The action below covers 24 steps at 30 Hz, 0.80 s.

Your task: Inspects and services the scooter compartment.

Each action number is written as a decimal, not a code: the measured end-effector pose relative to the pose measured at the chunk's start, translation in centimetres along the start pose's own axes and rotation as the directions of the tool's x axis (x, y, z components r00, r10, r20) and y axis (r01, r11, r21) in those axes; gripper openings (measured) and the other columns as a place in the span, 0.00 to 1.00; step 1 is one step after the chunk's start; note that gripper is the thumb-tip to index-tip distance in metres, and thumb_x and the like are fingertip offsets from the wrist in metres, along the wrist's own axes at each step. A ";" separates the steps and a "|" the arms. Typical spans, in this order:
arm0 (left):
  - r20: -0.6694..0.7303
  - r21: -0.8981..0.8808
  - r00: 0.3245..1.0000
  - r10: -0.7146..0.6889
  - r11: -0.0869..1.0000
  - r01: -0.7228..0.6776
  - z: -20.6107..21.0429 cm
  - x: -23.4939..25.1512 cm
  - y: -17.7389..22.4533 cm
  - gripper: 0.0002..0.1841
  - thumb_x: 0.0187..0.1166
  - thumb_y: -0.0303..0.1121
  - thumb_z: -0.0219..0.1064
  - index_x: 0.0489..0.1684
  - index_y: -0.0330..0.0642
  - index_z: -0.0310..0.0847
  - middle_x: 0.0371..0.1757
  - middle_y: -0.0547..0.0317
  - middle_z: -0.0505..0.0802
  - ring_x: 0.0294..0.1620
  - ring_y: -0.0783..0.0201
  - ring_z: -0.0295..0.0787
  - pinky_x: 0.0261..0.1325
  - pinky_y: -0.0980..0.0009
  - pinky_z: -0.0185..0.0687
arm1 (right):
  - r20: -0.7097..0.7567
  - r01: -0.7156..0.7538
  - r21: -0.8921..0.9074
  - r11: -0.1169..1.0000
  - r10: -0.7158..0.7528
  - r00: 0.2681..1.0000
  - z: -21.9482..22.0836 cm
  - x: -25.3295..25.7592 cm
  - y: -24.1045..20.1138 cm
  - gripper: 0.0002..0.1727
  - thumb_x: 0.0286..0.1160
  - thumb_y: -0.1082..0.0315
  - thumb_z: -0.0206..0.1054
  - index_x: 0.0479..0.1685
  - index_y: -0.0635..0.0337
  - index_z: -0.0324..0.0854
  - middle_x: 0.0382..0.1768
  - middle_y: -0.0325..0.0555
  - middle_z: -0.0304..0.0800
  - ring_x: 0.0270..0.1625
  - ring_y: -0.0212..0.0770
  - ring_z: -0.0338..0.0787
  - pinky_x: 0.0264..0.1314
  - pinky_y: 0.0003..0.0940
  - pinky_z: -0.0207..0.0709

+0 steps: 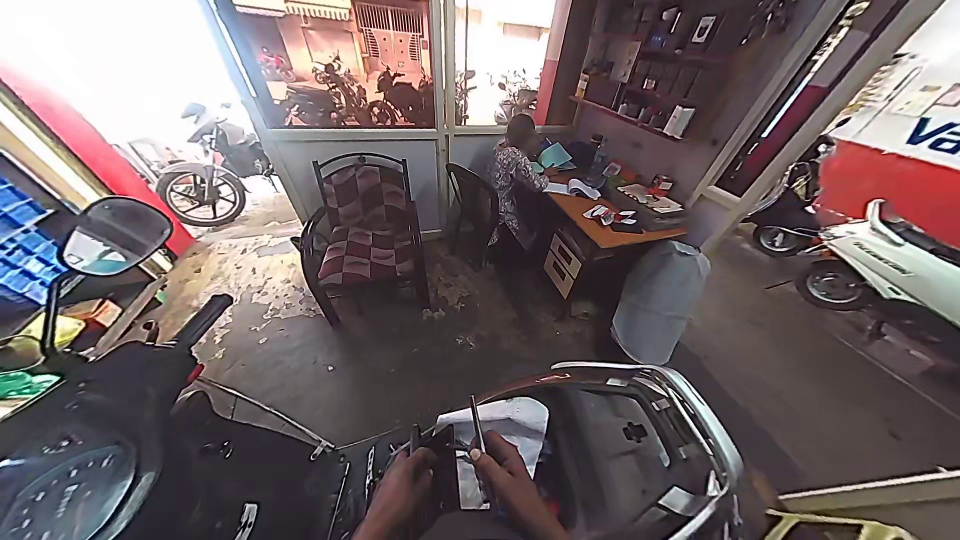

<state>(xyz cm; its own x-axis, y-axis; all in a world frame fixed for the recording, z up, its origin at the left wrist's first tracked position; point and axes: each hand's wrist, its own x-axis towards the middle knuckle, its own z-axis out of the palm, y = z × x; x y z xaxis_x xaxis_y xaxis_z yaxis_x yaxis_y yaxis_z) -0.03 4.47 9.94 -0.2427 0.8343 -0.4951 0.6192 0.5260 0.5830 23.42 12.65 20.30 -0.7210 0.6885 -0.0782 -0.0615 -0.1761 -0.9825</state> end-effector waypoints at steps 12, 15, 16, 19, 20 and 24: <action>-0.038 -0.116 0.998 0.046 0.992 -0.051 -0.6 -0.6 -0.3 0.19 0.81 0.41 0.66 0.70 0.56 0.84 0.65 0.45 0.90 0.65 0.44 0.88 0.70 0.39 0.80 | -0.029 0.113 0.034 0.993 -0.112 0.993 -0.4 -1.1 -0.6 0.13 0.88 0.61 0.57 0.54 0.62 0.81 0.23 0.34 0.78 0.21 0.28 0.76 0.25 0.26 0.75; -0.116 -0.180 0.991 0.073 0.979 -0.093 -1.8 -1.7 -0.2 0.19 0.82 0.38 0.65 0.70 0.51 0.83 0.61 0.47 0.92 0.58 0.48 0.92 0.65 0.41 0.84 | -0.101 0.170 0.083 0.982 -0.162 0.982 -1.2 -2.4 -1.4 0.14 0.87 0.59 0.57 0.54 0.59 0.82 0.23 0.31 0.81 0.21 0.27 0.80 0.26 0.26 0.79; -0.146 -0.182 0.986 0.077 0.978 -0.104 -2.5 -2.3 -0.1 0.19 0.82 0.38 0.65 0.70 0.50 0.83 0.61 0.47 0.92 0.58 0.48 0.92 0.66 0.42 0.84 | -0.132 0.188 0.115 0.975 -0.173 0.976 -1.4 -3.2 -1.8 0.14 0.87 0.57 0.58 0.54 0.56 0.83 0.23 0.31 0.83 0.22 0.26 0.81 0.26 0.25 0.80; -0.218 -0.172 0.974 0.057 0.980 -0.096 -4.5 -3.8 0.4 0.19 0.82 0.38 0.64 0.70 0.51 0.84 0.67 0.49 0.89 0.69 0.50 0.85 0.74 0.44 0.78 | -0.252 0.247 0.303 0.921 -0.172 0.952 -2.2 -5.3 -2.4 0.14 0.85 0.50 0.62 0.51 0.48 0.85 0.21 0.31 0.83 0.20 0.26 0.80 0.23 0.22 0.77; -0.238 -0.176 0.970 0.047 0.980 -0.091 -5.1 -4.2 0.2 0.19 0.82 0.39 0.64 0.70 0.52 0.84 0.69 0.48 0.88 0.71 0.49 0.84 0.75 0.44 0.77 | -0.277 0.274 0.373 0.886 -0.175 0.945 -2.6 -5.9 -2.3 0.14 0.84 0.48 0.63 0.51 0.45 0.86 0.20 0.29 0.81 0.19 0.25 0.78 0.23 0.22 0.75; -0.288 -0.271 0.958 -0.015 0.960 -0.067 -6.7 -5.3 -0.5 0.19 0.83 0.40 0.62 0.71 0.55 0.83 0.68 0.50 0.88 0.68 0.54 0.85 0.71 0.50 0.80 | -0.312 0.373 0.618 0.692 -0.220 0.924 -3.9 -7.4 -2.6 0.14 0.85 0.49 0.61 0.46 0.44 0.89 0.15 0.27 0.79 0.16 0.26 0.77 0.22 0.24 0.74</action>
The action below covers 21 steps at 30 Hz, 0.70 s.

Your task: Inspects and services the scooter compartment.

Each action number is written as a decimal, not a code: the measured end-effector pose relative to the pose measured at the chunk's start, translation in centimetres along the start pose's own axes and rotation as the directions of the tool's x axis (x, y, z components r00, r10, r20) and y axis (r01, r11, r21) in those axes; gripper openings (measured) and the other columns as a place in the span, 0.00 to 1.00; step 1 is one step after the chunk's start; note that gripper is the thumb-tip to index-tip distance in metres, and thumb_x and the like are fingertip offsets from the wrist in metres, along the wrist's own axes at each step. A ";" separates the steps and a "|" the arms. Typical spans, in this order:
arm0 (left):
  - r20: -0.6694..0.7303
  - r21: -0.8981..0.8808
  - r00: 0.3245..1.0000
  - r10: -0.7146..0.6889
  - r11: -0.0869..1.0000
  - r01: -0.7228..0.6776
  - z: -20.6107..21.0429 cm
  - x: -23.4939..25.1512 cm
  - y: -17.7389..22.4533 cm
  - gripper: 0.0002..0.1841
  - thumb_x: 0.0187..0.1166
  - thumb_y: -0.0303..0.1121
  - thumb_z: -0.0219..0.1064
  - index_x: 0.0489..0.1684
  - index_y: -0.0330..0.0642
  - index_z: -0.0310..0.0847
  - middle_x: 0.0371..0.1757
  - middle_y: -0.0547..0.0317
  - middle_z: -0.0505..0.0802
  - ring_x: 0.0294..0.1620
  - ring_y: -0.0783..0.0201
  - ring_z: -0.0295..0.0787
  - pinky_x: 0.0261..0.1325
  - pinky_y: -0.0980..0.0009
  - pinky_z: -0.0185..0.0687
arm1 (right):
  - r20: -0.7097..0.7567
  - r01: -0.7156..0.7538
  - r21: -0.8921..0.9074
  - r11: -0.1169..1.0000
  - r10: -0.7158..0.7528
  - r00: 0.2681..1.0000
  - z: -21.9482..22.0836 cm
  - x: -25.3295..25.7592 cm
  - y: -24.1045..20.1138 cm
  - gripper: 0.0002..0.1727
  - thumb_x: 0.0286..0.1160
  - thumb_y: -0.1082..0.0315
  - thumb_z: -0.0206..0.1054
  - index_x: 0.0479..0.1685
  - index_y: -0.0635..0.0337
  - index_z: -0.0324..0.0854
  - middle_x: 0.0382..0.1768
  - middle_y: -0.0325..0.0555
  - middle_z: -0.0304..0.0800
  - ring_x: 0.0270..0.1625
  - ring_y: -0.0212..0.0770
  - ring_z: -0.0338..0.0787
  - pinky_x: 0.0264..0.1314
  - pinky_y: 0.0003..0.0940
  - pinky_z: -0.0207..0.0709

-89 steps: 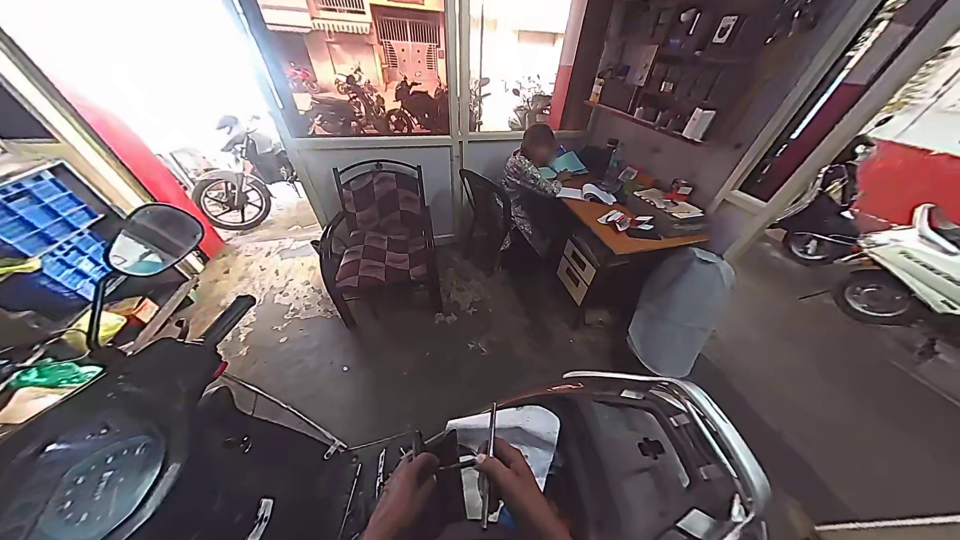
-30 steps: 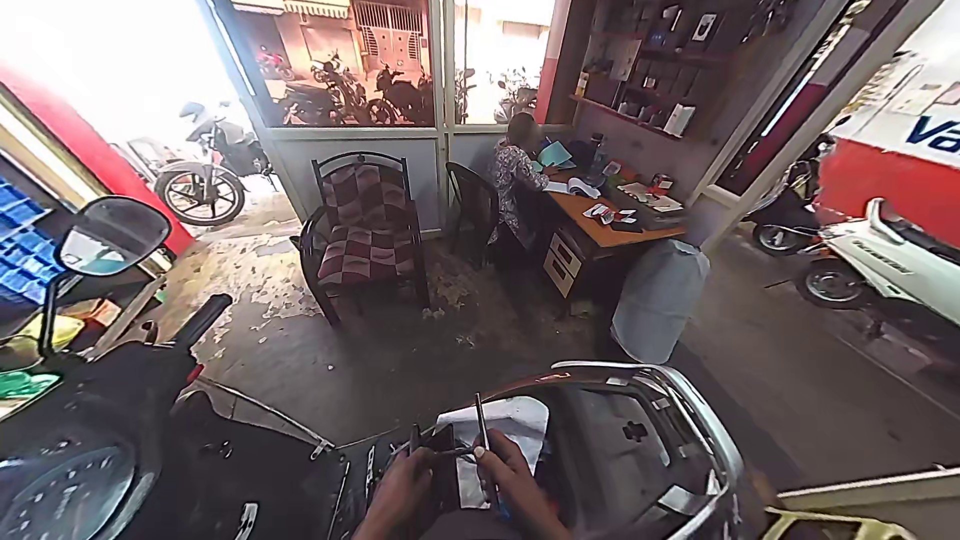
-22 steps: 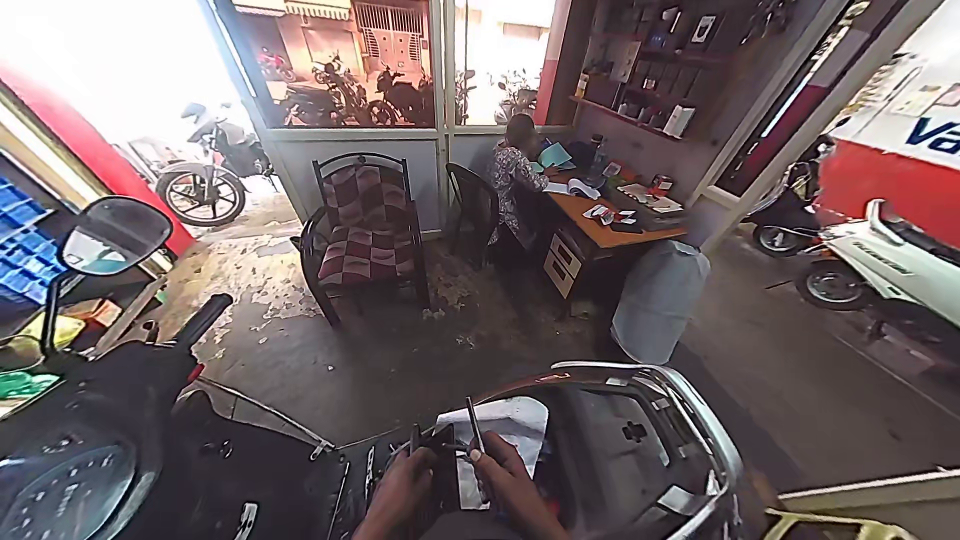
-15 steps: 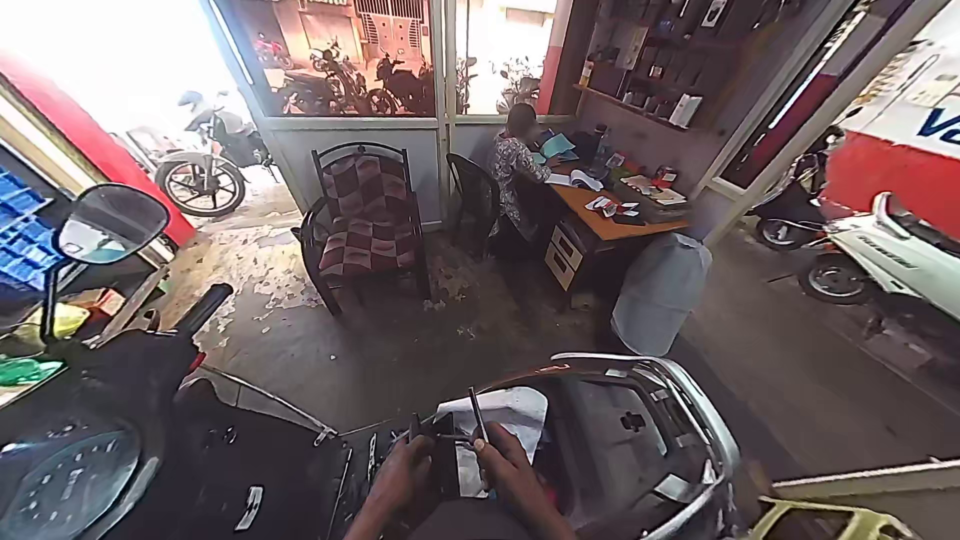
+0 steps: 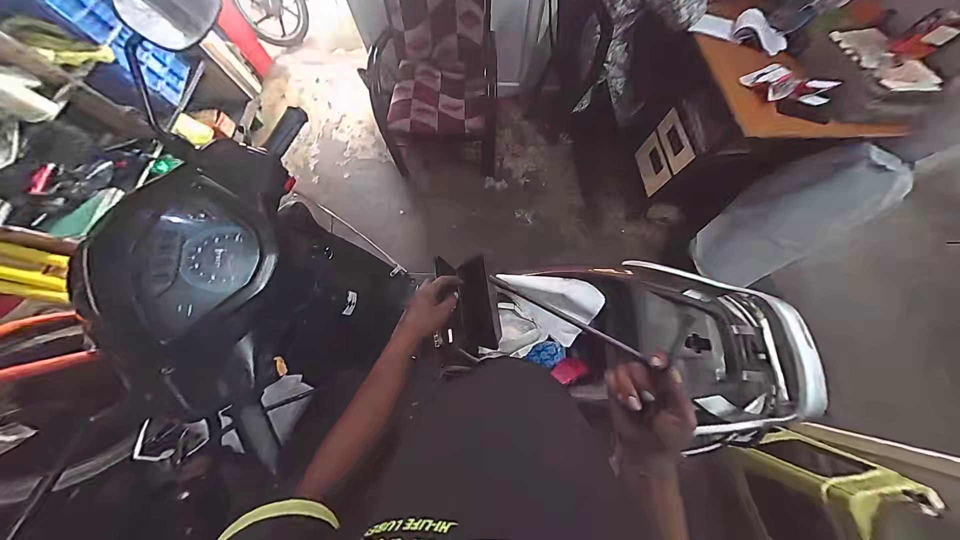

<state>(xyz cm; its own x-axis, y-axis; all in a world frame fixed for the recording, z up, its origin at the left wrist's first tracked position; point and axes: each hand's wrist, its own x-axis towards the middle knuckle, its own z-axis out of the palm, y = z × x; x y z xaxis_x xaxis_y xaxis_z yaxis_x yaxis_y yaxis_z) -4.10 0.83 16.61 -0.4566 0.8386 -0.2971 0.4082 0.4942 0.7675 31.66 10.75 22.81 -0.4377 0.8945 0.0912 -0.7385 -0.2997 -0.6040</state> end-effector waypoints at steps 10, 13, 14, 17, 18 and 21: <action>-0.114 -0.117 0.992 -0.056 0.992 0.043 -2.6 -1.3 -1.1 0.17 0.84 0.42 0.63 0.69 0.60 0.84 0.62 0.59 0.91 0.60 0.63 0.89 0.65 0.53 0.84 | -0.083 -0.166 0.258 0.952 0.193 0.978 -1.0 0.7 2.8 0.16 0.87 0.54 0.57 0.44 0.53 0.87 0.14 0.33 0.77 0.15 0.30 0.77 0.20 0.27 0.72; -0.210 -0.016 0.972 -0.107 0.994 0.106 -4.1 -2.1 -1.3 0.19 0.84 0.41 0.62 0.72 0.62 0.82 0.65 0.54 0.89 0.64 0.55 0.87 0.66 0.46 0.82 | -0.059 -0.185 0.225 0.957 0.203 0.977 -0.2 1.2 3.6 0.18 0.88 0.53 0.55 0.46 0.52 0.89 0.15 0.33 0.80 0.16 0.31 0.79 0.21 0.28 0.74; -0.248 0.025 0.960 -0.130 0.990 0.140 -4.6 -2.3 -1.6 0.20 0.84 0.40 0.63 0.73 0.62 0.82 0.65 0.52 0.88 0.64 0.52 0.87 0.65 0.44 0.82 | -0.049 -0.190 0.226 0.955 0.206 0.977 0.1 1.4 3.6 0.19 0.88 0.52 0.55 0.46 0.52 0.89 0.16 0.34 0.81 0.17 0.31 0.79 0.21 0.28 0.75; -0.358 0.145 0.922 -0.147 0.967 0.210 -5.9 -2.4 -3.5 0.21 0.82 0.37 0.63 0.74 0.63 0.81 0.62 0.45 0.87 0.58 0.46 0.87 0.56 0.39 0.84 | -0.040 -0.198 0.209 0.958 0.210 0.977 0.8 2.4 3.7 0.18 0.87 0.54 0.56 0.45 0.54 0.88 0.17 0.35 0.82 0.17 0.33 0.81 0.21 0.29 0.75; -0.379 0.169 0.912 -0.160 0.956 0.238 -6.2 -2.4 -4.4 0.21 0.82 0.36 0.63 0.74 0.63 0.81 0.63 0.43 0.86 0.57 0.44 0.87 0.56 0.38 0.84 | -0.046 -0.199 0.194 0.961 0.212 0.976 1.0 2.7 3.8 0.17 0.87 0.54 0.56 0.45 0.54 0.87 0.16 0.35 0.81 0.16 0.33 0.80 0.21 0.29 0.75; -0.421 0.181 0.874 -0.244 0.921 0.345 -6.7 -2.5 -7.4 0.22 0.83 0.34 0.63 0.75 0.62 0.80 0.69 0.37 0.83 0.60 0.37 0.87 0.56 0.35 0.83 | -0.077 -0.215 0.107 0.971 0.224 0.972 1.9 3.2 4.4 0.16 0.86 0.55 0.57 0.42 0.52 0.86 0.14 0.34 0.79 0.15 0.31 0.78 0.20 0.27 0.74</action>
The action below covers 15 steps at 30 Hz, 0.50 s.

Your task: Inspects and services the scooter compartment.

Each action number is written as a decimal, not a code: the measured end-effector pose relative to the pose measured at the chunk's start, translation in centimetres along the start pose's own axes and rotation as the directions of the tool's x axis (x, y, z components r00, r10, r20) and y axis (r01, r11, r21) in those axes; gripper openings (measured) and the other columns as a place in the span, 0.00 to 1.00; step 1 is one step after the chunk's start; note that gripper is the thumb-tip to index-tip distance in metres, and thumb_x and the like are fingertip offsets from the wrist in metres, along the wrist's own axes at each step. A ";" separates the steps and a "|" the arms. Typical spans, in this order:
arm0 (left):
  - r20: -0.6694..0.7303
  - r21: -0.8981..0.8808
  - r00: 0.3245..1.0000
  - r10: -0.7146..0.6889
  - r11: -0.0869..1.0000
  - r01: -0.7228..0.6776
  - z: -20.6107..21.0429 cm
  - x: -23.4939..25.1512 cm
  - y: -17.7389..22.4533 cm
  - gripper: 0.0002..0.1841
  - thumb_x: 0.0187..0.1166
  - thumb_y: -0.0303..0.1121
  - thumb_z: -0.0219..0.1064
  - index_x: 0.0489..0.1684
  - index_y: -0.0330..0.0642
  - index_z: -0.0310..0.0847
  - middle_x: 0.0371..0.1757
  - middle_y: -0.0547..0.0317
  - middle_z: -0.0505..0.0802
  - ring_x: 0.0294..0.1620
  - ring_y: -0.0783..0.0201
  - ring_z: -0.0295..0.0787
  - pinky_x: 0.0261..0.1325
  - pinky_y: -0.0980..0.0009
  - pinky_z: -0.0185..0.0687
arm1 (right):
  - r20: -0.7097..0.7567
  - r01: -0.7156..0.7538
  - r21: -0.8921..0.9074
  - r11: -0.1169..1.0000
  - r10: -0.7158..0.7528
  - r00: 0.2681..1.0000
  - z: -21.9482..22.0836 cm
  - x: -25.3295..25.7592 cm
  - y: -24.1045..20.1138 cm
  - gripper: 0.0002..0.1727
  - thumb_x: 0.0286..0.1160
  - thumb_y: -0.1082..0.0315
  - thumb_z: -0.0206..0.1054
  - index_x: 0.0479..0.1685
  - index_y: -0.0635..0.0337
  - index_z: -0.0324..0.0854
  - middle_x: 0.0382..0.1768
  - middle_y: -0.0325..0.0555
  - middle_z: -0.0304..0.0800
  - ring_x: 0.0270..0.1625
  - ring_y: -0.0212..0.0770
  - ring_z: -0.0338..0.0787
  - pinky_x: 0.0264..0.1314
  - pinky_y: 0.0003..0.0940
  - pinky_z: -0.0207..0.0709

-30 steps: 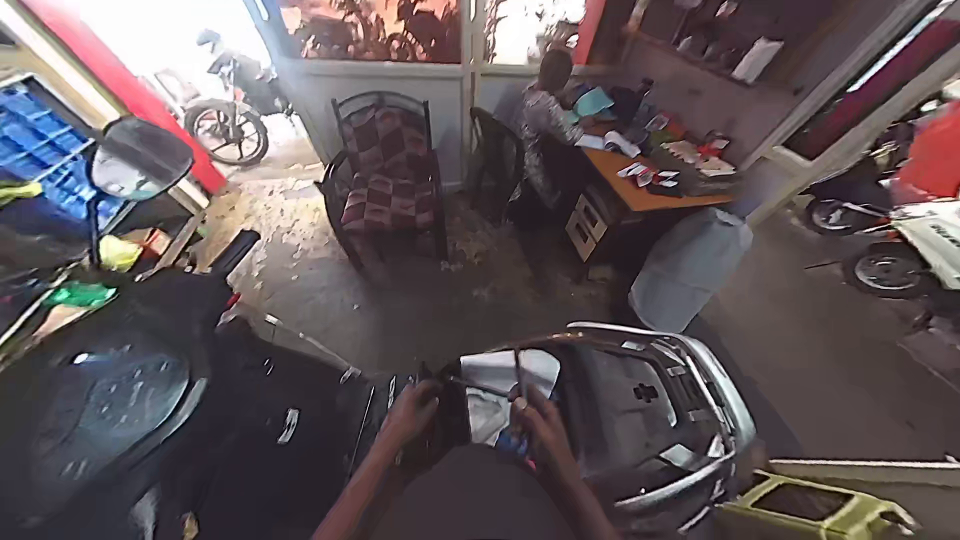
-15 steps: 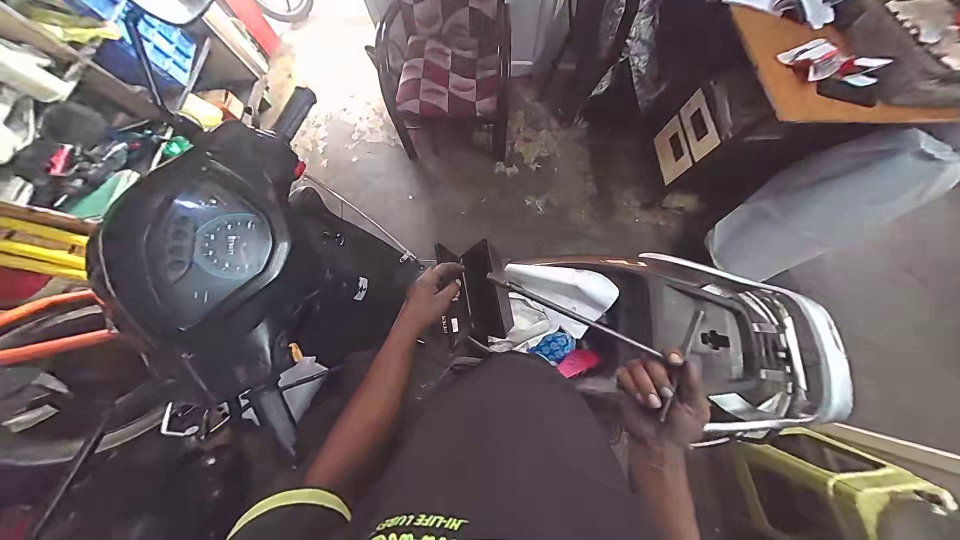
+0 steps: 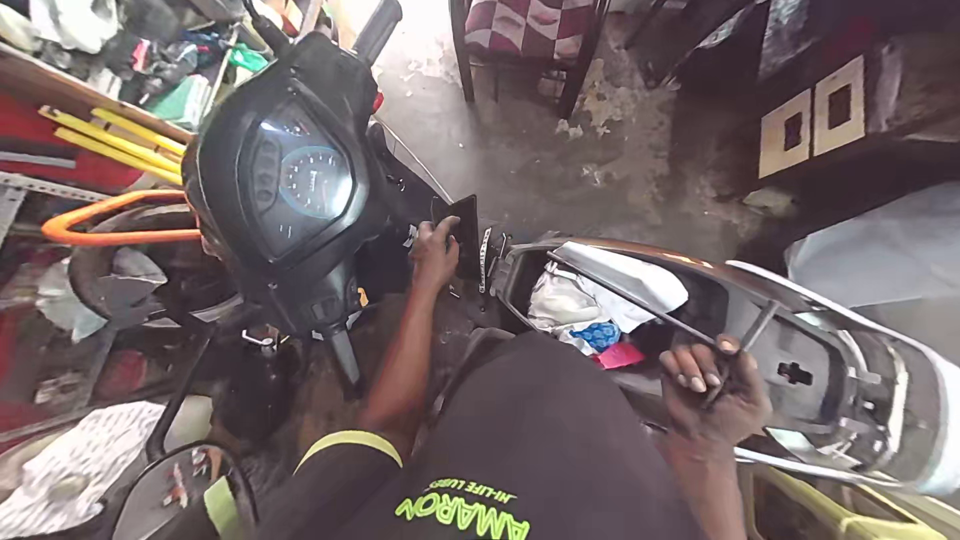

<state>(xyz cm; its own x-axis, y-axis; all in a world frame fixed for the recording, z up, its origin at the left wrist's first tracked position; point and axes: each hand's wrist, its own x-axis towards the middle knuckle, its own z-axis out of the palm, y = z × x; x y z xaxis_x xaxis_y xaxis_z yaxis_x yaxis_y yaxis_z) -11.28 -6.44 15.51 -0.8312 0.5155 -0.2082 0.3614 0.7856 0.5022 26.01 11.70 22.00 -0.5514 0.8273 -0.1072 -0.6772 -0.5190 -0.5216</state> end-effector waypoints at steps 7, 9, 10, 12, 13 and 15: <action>0.081 0.039 0.949 -0.306 0.952 0.304 5.1 0.0 -7.7 0.24 0.84 0.33 0.57 0.80 0.60 0.75 0.75 0.33 0.80 0.76 0.34 0.77 0.74 0.38 0.74 | 0.038 -0.062 -0.199 0.978 0.071 0.997 0.9 -0.4 3.0 0.11 0.81 0.52 0.66 0.43 0.48 0.86 0.14 0.29 0.76 0.16 0.28 0.76 0.23 0.25 0.74; 0.121 0.063 0.927 -0.356 0.934 0.350 7.1 -0.5 -9.9 0.25 0.84 0.33 0.56 0.81 0.59 0.74 0.76 0.32 0.79 0.77 0.35 0.75 0.77 0.40 0.71 | 0.012 -0.088 -0.270 0.959 0.095 0.995 1.1 -0.7 4.1 0.12 0.80 0.51 0.67 0.42 0.47 0.86 0.14 0.29 0.76 0.15 0.28 0.76 0.22 0.25 0.74; 0.134 0.079 0.913 -0.385 0.923 0.377 8.2 -0.8 -10.9 0.25 0.84 0.33 0.55 0.81 0.59 0.74 0.76 0.33 0.80 0.78 0.36 0.75 0.78 0.41 0.71 | -0.001 -0.105 -0.294 0.950 0.110 0.994 1.1 -0.9 4.6 0.12 0.79 0.50 0.68 0.42 0.48 0.85 0.14 0.30 0.76 0.15 0.28 0.76 0.21 0.25 0.74; 0.161 0.095 0.883 -0.441 0.898 0.430 10.6 -1.2 -12.8 0.25 0.84 0.32 0.55 0.81 0.61 0.74 0.76 0.36 0.80 0.78 0.36 0.75 0.77 0.42 0.72 | -0.017 -0.143 -0.350 0.926 0.146 0.989 1.4 -1.4 5.6 0.13 0.79 0.51 0.67 0.44 0.49 0.84 0.16 0.31 0.77 0.16 0.28 0.77 0.22 0.25 0.75; 0.176 0.098 0.868 -0.464 0.886 0.454 11.7 -1.3 -13.6 0.26 0.84 0.32 0.55 0.81 0.61 0.74 0.76 0.37 0.80 0.78 0.36 0.74 0.77 0.42 0.71 | -0.023 -0.156 -0.384 0.910 0.160 0.987 1.5 -1.6 6.1 0.13 0.80 0.50 0.67 0.45 0.49 0.84 0.16 0.31 0.77 0.16 0.28 0.77 0.23 0.24 0.76; 0.186 0.116 0.846 -0.500 0.866 0.486 13.8 -1.5 -15.0 0.26 0.83 0.31 0.55 0.80 0.64 0.75 0.77 0.40 0.80 0.78 0.37 0.74 0.75 0.39 0.72 | -0.028 -0.184 -0.443 0.878 0.192 0.981 1.8 -2.1 7.1 0.14 0.80 0.50 0.67 0.47 0.48 0.86 0.17 0.30 0.78 0.18 0.27 0.78 0.25 0.24 0.76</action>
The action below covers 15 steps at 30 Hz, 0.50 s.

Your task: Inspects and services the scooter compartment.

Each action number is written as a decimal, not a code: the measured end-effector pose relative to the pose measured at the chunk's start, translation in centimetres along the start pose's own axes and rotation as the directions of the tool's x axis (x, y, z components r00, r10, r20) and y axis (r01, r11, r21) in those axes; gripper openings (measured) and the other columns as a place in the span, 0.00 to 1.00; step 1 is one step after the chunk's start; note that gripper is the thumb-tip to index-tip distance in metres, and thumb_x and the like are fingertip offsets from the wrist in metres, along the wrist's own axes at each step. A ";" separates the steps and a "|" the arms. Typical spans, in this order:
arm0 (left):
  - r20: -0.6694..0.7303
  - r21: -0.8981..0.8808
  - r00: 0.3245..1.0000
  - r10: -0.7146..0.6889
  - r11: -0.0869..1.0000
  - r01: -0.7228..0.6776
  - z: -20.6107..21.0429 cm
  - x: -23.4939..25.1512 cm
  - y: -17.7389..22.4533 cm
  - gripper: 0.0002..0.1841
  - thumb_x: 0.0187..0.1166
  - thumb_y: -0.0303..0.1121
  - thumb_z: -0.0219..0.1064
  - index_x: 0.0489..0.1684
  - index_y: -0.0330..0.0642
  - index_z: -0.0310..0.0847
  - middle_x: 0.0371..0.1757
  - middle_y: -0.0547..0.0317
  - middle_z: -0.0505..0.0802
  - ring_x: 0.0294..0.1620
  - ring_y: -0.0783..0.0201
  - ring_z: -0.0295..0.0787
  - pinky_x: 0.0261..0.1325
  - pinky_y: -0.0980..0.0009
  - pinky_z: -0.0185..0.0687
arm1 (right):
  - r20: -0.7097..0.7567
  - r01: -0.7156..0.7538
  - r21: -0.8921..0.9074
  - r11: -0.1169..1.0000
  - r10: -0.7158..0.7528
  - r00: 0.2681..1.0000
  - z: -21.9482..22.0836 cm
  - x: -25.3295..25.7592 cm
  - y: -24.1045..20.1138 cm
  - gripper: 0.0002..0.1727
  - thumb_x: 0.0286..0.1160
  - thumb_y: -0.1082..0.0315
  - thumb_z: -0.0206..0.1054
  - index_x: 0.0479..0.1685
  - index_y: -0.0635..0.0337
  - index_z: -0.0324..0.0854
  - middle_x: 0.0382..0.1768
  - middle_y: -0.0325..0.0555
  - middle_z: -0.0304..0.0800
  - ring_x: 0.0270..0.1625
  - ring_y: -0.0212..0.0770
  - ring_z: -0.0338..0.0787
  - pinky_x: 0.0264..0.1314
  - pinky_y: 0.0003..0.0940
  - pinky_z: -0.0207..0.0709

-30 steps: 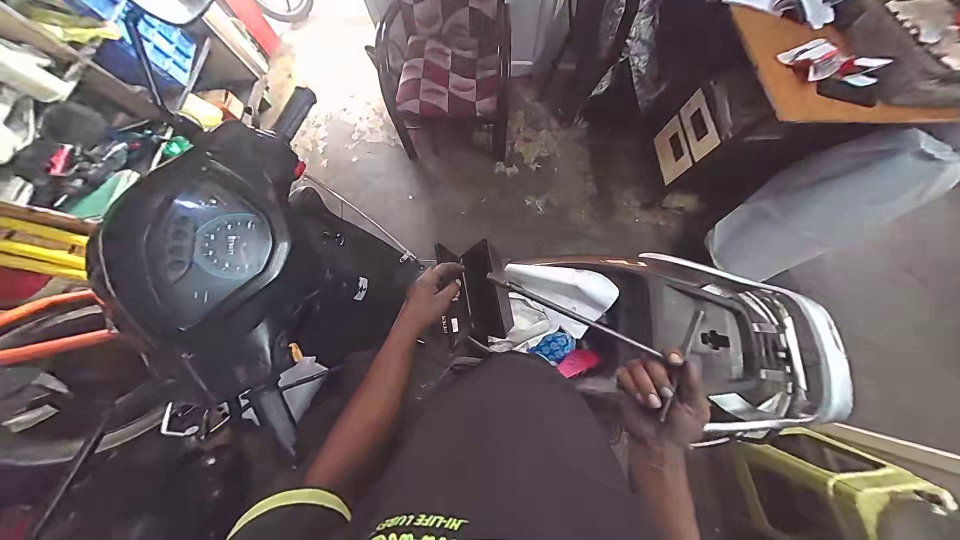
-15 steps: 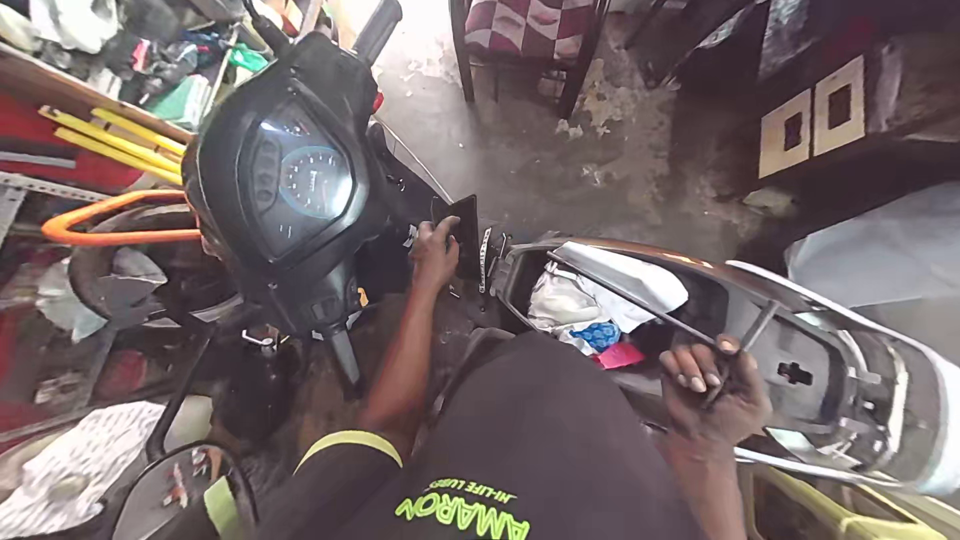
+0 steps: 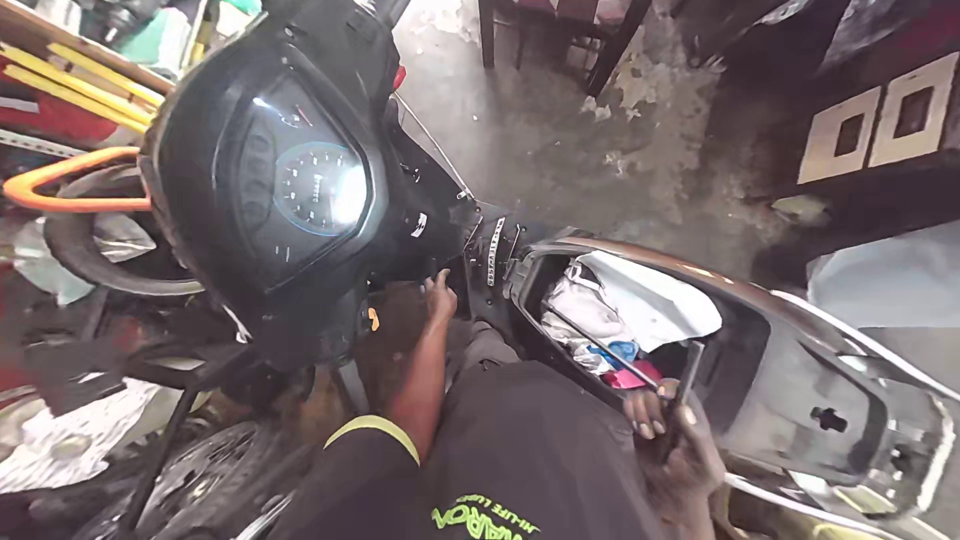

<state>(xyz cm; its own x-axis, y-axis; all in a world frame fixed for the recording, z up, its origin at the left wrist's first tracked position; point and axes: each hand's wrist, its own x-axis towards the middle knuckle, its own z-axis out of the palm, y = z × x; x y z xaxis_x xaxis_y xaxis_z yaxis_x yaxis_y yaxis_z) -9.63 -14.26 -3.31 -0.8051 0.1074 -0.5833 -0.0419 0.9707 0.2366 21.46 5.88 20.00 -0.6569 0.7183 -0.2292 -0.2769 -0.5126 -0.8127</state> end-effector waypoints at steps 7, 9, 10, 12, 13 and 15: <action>0.163 0.045 0.982 -0.097 0.995 0.091 3.3 4.3 -0.9 0.28 0.82 0.28 0.56 0.81 0.65 0.74 0.83 0.42 0.75 0.83 0.36 0.68 0.75 0.35 0.68 | 0.065 -0.132 -0.221 0.966 0.150 0.987 1.1 -1.1 1.5 0.16 0.81 0.46 0.67 0.51 0.46 0.86 0.22 0.31 0.82 0.22 0.26 0.80 0.28 0.22 0.78; 0.191 0.086 0.978 -0.078 0.994 0.063 3.4 6.0 -0.7 0.28 0.80 0.27 0.58 0.80 0.65 0.75 0.81 0.43 0.76 0.82 0.37 0.69 0.74 0.35 0.70 | 0.066 -0.160 -0.253 0.954 0.182 0.981 1.0 -1.1 1.7 0.16 0.81 0.46 0.67 0.53 0.45 0.87 0.23 0.31 0.84 0.22 0.25 0.81 0.28 0.21 0.78; 0.195 0.090 0.979 -0.059 0.995 0.042 3.5 7.0 -0.5 0.28 0.80 0.27 0.58 0.79 0.64 0.75 0.80 0.42 0.77 0.81 0.36 0.70 0.74 0.34 0.69 | 0.060 -0.175 -0.263 0.949 0.197 0.979 1.0 -1.0 1.8 0.16 0.81 0.46 0.67 0.53 0.45 0.87 0.24 0.30 0.84 0.23 0.25 0.82 0.28 0.21 0.79; 0.194 0.106 0.980 -0.039 0.994 0.019 3.7 9.0 -0.4 0.28 0.79 0.27 0.59 0.78 0.64 0.76 0.80 0.41 0.77 0.80 0.36 0.71 0.73 0.34 0.70 | 0.044 -0.202 -0.277 0.939 0.222 0.974 1.0 -0.8 2.0 0.15 0.81 0.47 0.67 0.54 0.45 0.87 0.25 0.30 0.85 0.25 0.24 0.83 0.30 0.21 0.80; 0.196 0.107 0.980 -0.040 0.994 0.019 3.8 9.9 -0.4 0.28 0.79 0.27 0.60 0.78 0.64 0.76 0.80 0.41 0.77 0.81 0.36 0.70 0.73 0.33 0.69 | 0.036 -0.211 -0.280 0.936 0.230 0.973 0.9 -0.7 2.1 0.16 0.81 0.47 0.67 0.55 0.44 0.87 0.25 0.29 0.85 0.25 0.25 0.83 0.30 0.21 0.80; 0.189 0.082 0.981 -0.035 0.996 0.020 4.2 11.7 -0.4 0.26 0.80 0.28 0.60 0.77 0.63 0.78 0.80 0.40 0.77 0.80 0.35 0.71 0.73 0.32 0.69 | 0.017 -0.227 -0.293 0.929 0.242 0.970 0.7 -0.4 2.5 0.15 0.81 0.47 0.67 0.55 0.44 0.87 0.25 0.29 0.85 0.25 0.25 0.82 0.31 0.22 0.80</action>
<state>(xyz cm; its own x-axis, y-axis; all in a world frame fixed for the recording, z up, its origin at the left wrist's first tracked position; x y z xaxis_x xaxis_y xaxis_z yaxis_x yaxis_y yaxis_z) -16.55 -12.47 -13.53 -0.6765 0.1119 -0.7279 -0.0090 0.9871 0.1601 20.51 4.01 18.47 -0.7162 0.5647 -0.4100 0.0973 -0.5010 -0.8600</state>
